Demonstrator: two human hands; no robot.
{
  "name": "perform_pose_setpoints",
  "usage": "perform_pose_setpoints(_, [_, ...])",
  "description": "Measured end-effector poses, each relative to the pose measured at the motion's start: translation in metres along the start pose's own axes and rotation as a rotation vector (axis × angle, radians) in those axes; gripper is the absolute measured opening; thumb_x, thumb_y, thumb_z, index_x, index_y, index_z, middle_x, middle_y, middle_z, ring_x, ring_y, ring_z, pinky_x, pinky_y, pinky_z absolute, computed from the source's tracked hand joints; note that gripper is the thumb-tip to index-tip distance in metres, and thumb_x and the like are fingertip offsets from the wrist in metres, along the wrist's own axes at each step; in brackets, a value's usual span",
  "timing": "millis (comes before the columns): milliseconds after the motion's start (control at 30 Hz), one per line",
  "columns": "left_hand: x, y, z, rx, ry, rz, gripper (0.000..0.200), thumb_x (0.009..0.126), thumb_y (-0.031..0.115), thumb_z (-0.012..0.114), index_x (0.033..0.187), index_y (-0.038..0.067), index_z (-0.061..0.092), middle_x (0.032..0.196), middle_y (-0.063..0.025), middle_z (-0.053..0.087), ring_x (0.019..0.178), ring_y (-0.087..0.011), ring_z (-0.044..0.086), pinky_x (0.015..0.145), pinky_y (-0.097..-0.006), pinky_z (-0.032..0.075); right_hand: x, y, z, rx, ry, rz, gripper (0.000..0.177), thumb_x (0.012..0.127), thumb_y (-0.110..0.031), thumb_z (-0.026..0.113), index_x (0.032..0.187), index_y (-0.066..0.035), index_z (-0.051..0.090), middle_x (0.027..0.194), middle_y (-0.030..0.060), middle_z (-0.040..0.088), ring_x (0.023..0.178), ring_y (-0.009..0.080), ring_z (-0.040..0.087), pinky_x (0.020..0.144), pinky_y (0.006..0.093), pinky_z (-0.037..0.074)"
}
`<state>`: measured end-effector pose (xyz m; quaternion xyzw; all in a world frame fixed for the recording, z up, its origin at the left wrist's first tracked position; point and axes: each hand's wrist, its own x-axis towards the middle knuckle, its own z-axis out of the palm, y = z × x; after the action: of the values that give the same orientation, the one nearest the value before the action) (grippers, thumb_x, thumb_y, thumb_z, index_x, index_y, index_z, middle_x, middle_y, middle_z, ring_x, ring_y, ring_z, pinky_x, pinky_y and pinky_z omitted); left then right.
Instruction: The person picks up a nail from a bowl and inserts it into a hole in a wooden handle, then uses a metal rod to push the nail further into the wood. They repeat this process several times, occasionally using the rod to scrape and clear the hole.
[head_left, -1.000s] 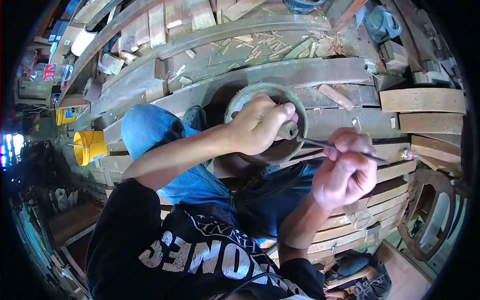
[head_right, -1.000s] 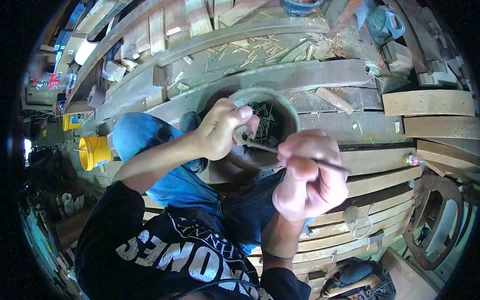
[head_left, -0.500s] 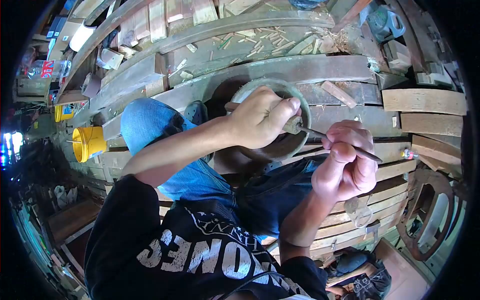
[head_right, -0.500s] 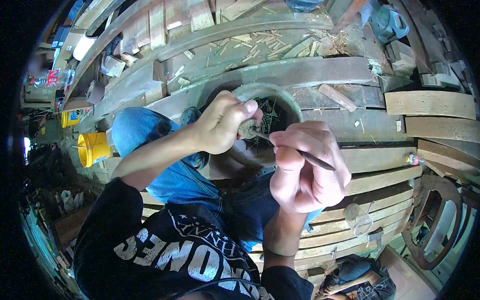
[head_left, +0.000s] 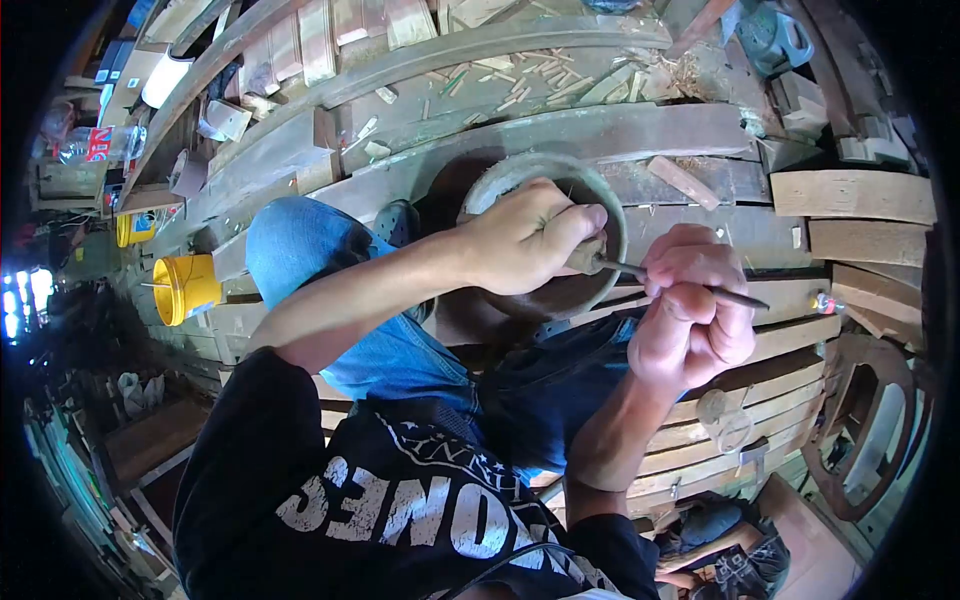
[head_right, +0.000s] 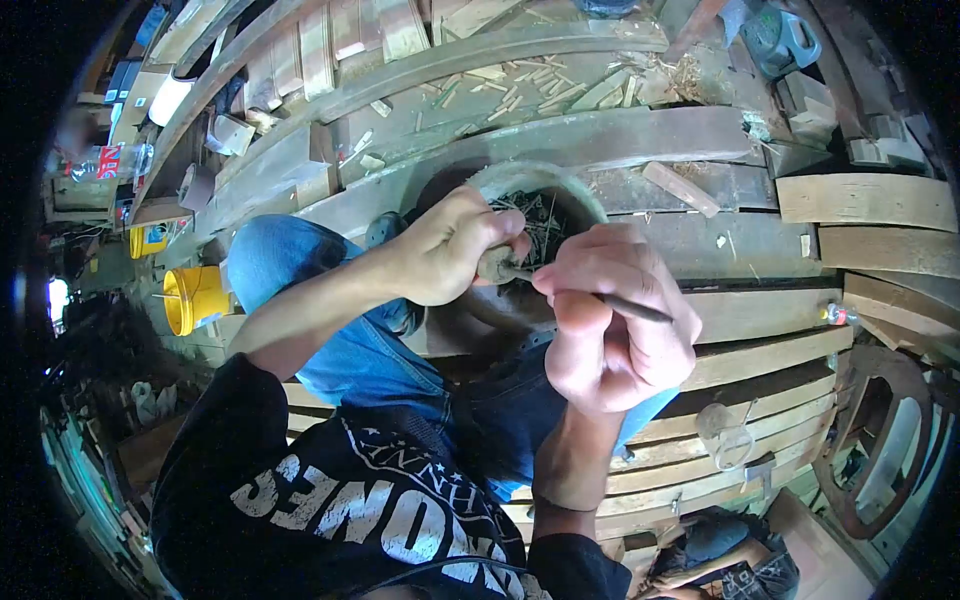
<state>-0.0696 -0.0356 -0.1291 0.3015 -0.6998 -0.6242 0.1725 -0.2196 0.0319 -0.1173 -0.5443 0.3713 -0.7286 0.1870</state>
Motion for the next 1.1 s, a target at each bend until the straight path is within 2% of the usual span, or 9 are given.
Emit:
perform_pose_setpoints(100, [0.0, 0.001, 0.001, -0.297, -0.089, -0.266, 0.038, 0.096, 0.026, 0.04, 0.086, -0.004, 0.06, 0.057, -0.0127, 0.054, 0.056, -0.0186, 0.051, 0.056, -0.0371, 0.044, 0.001, 0.003, 0.0, 0.039, -0.005, 0.0, 0.017, 0.088, -0.01, 0.063, 0.081, 0.005, 0.06, 0.067, 0.0108, 0.063, 0.059, 0.0203, 0.059, 0.056, 0.031, 0.048])
perform_pose_setpoints(200, [-0.002, -0.002, -0.004, 0.113, -0.187, -0.101, 0.033, 0.095, 0.024, 0.041, 0.105, -0.004, 0.055, 0.071, -0.0108, 0.056, 0.067, -0.0187, 0.056, 0.065, -0.0321, 0.049, 0.005, 0.002, -0.002, 0.019, -0.03, -0.001, 0.017, 0.087, -0.009, 0.065, 0.081, 0.005, 0.06, 0.068, 0.0108, 0.063, 0.059, 0.0197, 0.059, 0.057, 0.0305, 0.049])
perform_pose_setpoints(233, [0.0, -0.016, -0.001, -0.182, -0.202, -0.208, 0.033, 0.095, 0.022, 0.038, 0.109, -0.003, 0.053, 0.066, -0.0096, 0.051, 0.065, -0.0192, 0.055, 0.067, -0.0285, 0.048, 0.008, 0.001, -0.003, -0.006, -0.06, -0.002, 0.018, 0.087, -0.01, 0.066, 0.08, 0.005, 0.06, 0.069, 0.0108, 0.063, 0.059, 0.0191, 0.059, 0.057, 0.0301, 0.049])
perform_pose_setpoints(333, [0.003, -0.013, -0.001, -0.138, -0.291, -0.197, 0.031, 0.096, 0.021, 0.033, 0.106, 0.001, 0.054, 0.057, -0.005, 0.045, 0.055, -0.0156, 0.048, 0.054, -0.0276, 0.041, 0.009, 0.002, -0.001, -0.009, -0.062, -0.007, 0.019, 0.086, -0.011, 0.068, 0.077, 0.005, 0.06, 0.069, 0.0108, 0.063, 0.06, 0.0176, 0.059, 0.057, 0.0278, 0.048])
perform_pose_setpoints(500, [0.007, -0.013, -0.001, -0.646, -0.423, -0.34, 0.048, 0.099, 0.028, 0.024, 0.058, 0.009, 0.041, 0.046, 0.0018, 0.033, 0.039, -0.0085, 0.027, 0.038, -0.0251, 0.023, 0.008, 0.003, -0.002, -0.003, -0.074, -0.031, 0.023, 0.09, -0.015, 0.063, 0.079, 0.005, 0.058, 0.069, 0.0099, 0.061, 0.06, 0.018, 0.056, 0.055, 0.0279, 0.046])
perform_pose_setpoints(833, [0.005, -0.012, -0.003, -0.55, -0.432, -0.328, 0.05, 0.099, 0.031, 0.024, 0.056, 0.01, 0.04, 0.047, 0.0018, 0.032, 0.039, -0.0089, 0.027, 0.038, -0.025, 0.024, 0.005, 0.006, -0.003, 0.113, -0.03, 0.015, 0.018, 0.086, -0.01, 0.068, 0.08, 0.005, 0.062, 0.071, 0.0108, 0.064, 0.059, 0.0171, 0.058, 0.057, 0.0282, 0.047])
perform_pose_setpoints(900, [0.005, -0.015, -0.003, -0.201, -0.376, -0.024, 0.049, 0.099, 0.031, 0.025, 0.059, 0.009, 0.041, 0.047, 0.0019, 0.032, 0.04, -0.0091, 0.027, 0.039, -0.0249, 0.023, 0.006, 0.008, -0.004, 0.101, -0.046, 0.01, 0.018, 0.086, -0.01, 0.068, 0.08, 0.005, 0.061, 0.071, 0.011, 0.064, 0.059, 0.0173, 0.058, 0.056, 0.0284, 0.047])
perform_pose_setpoints(1000, [0.003, -0.002, -0.003, -0.625, -0.322, -0.445, 0.046, 0.099, 0.03, 0.026, 0.062, 0.008, 0.042, 0.049, 0.0015, 0.034, 0.041, -0.0089, 0.028, 0.039, -0.0245, 0.024, 0.006, 0.005, -0.005, 0.065, -0.08, 0.016, 0.022, 0.09, -0.014, 0.063, 0.079, 0.004, 0.059, 0.07, 0.0099, 0.061, 0.06, 0.0174, 0.055, 0.056, 0.0291, 0.046])
perform_pose_setpoints(1100, [0.005, -0.014, -0.01, -0.576, -0.426, -0.317, 0.044, 0.099, 0.029, 0.027, 0.07, 0.004, 0.049, 0.051, 0.0002, 0.039, 0.042, -0.0107, 0.032, 0.042, -0.0252, 0.029, 0.005, 0.003, -0.005, 0.051, -0.087, 0.027, 0.028, 0.093, -0.019, 0.059, 0.078, 0.003, 0.056, 0.068, 0.0086, 0.058, 0.06, 0.0172, 0.051, 0.056, 0.0297, 0.045])
